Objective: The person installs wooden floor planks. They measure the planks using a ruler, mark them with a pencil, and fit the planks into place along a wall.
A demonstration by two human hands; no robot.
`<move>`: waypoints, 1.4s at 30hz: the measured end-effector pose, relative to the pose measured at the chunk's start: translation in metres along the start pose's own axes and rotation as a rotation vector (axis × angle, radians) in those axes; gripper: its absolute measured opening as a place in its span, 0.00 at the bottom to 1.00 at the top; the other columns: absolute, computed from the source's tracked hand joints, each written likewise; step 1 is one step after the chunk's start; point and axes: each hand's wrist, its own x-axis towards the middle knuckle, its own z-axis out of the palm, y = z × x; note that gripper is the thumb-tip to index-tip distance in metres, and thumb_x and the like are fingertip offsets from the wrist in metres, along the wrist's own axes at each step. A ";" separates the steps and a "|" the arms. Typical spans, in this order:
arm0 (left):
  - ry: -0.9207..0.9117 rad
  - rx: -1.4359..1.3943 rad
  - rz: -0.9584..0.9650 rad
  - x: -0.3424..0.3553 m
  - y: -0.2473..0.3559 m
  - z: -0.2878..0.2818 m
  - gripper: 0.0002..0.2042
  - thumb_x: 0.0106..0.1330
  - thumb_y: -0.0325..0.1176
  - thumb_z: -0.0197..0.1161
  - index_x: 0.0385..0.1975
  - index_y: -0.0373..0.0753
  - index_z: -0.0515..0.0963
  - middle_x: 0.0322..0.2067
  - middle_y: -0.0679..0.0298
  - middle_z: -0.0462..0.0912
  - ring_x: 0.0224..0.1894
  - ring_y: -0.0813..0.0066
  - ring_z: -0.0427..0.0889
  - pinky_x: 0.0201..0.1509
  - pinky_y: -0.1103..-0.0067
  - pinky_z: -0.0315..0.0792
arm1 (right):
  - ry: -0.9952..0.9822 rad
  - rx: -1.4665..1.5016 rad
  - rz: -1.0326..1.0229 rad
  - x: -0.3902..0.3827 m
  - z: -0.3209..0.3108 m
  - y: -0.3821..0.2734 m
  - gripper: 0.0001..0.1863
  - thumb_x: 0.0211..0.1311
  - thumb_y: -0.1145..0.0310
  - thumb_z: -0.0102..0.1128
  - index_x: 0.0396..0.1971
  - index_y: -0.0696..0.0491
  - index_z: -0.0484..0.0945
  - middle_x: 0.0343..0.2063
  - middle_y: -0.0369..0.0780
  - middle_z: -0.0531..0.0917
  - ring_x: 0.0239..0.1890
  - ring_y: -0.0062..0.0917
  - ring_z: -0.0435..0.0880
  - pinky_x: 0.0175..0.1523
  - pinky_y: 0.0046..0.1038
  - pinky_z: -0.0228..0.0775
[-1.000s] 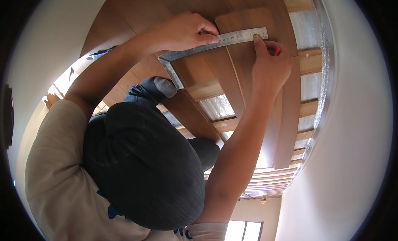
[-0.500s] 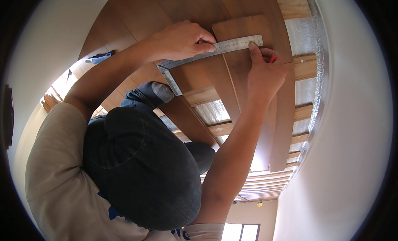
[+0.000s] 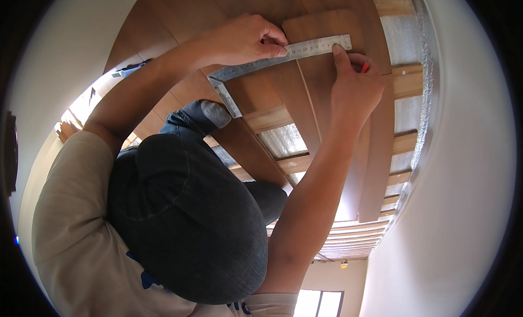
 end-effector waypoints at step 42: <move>0.037 0.000 -0.021 0.002 0.006 -0.005 0.18 0.75 0.50 0.68 0.48 0.42 0.92 0.37 0.56 0.92 0.37 0.59 0.89 0.44 0.68 0.80 | 0.060 0.424 0.137 -0.013 -0.024 -0.016 0.18 0.79 0.56 0.62 0.44 0.57 0.90 0.32 0.38 0.87 0.33 0.24 0.84 0.43 0.29 0.78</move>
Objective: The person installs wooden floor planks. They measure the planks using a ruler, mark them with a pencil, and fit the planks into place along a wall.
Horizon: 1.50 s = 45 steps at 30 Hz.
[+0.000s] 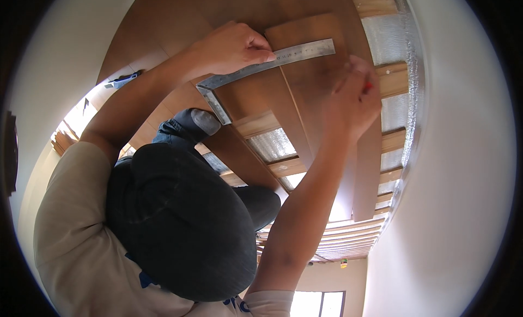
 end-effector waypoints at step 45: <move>-0.042 -0.056 -0.101 0.004 0.006 -0.001 0.16 0.75 0.46 0.69 0.48 0.40 0.91 0.38 0.55 0.93 0.37 0.63 0.90 0.43 0.69 0.80 | -0.039 -0.072 -0.496 -0.003 -0.010 0.032 0.08 0.72 0.71 0.72 0.46 0.57 0.90 0.36 0.41 0.92 0.37 0.22 0.89 0.39 0.26 0.80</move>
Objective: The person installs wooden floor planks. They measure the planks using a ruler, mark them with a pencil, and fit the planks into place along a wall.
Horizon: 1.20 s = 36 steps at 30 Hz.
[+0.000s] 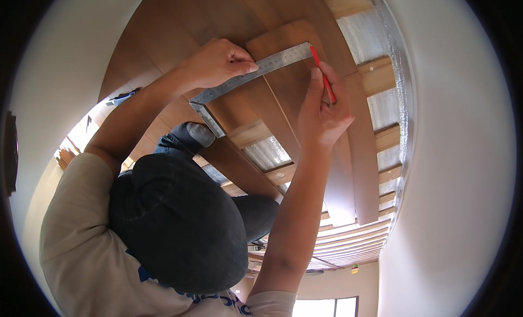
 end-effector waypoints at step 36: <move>0.160 -0.662 -0.117 -0.073 -0.092 -0.088 0.09 0.79 0.40 0.62 0.37 0.44 0.80 0.23 0.74 0.75 0.26 0.82 0.76 0.30 0.79 0.70 | -0.507 -0.972 0.307 -0.169 -0.162 0.091 0.67 0.48 0.47 0.84 0.84 0.36 0.48 0.80 0.60 0.52 0.51 0.59 0.89 0.49 0.50 0.88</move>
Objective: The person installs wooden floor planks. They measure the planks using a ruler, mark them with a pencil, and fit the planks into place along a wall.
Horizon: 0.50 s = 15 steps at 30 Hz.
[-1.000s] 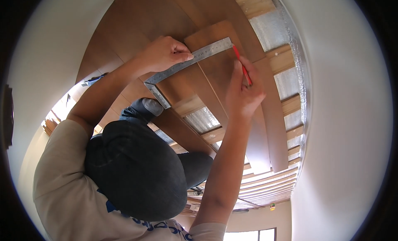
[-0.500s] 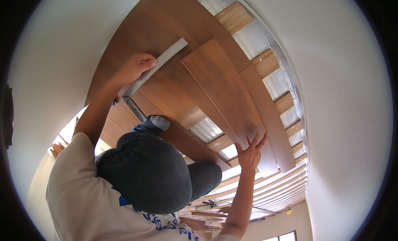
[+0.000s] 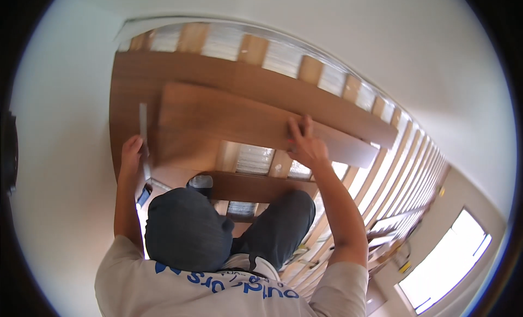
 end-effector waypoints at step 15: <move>-0.331 0.257 0.359 -0.033 0.090 0.087 0.07 0.81 0.34 0.64 0.47 0.37 0.83 0.28 0.68 0.82 0.28 0.84 0.77 0.31 0.83 0.69 | 0.035 0.246 -0.162 -0.009 0.031 -0.158 0.44 0.70 0.65 0.62 0.84 0.34 0.55 0.81 0.65 0.48 0.45 0.44 0.90 0.47 0.41 0.88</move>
